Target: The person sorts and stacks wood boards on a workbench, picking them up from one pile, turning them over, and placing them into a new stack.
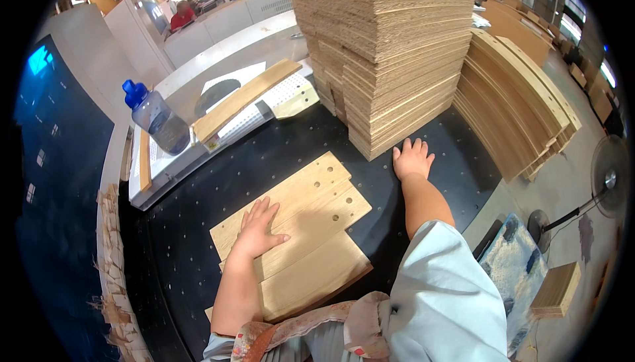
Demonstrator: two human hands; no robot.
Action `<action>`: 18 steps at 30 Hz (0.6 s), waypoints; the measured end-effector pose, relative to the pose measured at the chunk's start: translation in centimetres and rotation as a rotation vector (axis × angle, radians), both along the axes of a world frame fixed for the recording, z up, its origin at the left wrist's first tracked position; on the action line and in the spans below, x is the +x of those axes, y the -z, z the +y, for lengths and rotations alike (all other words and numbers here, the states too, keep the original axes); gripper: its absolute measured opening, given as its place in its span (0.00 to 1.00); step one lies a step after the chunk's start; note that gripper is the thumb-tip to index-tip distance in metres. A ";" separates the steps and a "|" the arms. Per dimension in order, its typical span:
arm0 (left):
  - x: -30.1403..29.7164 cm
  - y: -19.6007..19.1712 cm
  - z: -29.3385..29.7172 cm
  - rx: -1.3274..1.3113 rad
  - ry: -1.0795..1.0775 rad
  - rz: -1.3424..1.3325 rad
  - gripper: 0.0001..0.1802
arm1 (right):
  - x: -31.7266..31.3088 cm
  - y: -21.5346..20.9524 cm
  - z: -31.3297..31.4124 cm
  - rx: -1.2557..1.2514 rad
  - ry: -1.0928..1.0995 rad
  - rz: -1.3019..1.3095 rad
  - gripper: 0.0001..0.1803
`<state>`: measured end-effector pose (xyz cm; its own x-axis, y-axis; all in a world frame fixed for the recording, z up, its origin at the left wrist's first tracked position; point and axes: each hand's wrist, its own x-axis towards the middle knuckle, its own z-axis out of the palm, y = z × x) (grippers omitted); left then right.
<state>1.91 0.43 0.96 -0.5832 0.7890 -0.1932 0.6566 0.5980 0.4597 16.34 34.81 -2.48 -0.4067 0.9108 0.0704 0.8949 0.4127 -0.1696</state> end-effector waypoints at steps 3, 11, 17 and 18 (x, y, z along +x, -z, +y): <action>0.1 0.0 0.0 0.034 -0.009 0.017 0.44 | 0.1 -0.1 0.0 -0.012 0.006 0.013 0.28; -0.6 1.6 0.1 0.264 -0.062 0.191 0.32 | 0.3 -0.3 0.0 -0.064 -0.021 0.065 0.29; -1.4 2.8 0.5 0.374 -0.097 0.221 0.26 | 0.5 -0.1 0.2 -0.098 -0.030 0.119 0.29; -1.6 3.0 0.5 0.371 -0.099 0.220 0.26 | 0.6 -0.1 0.2 -0.097 -0.033 0.138 0.29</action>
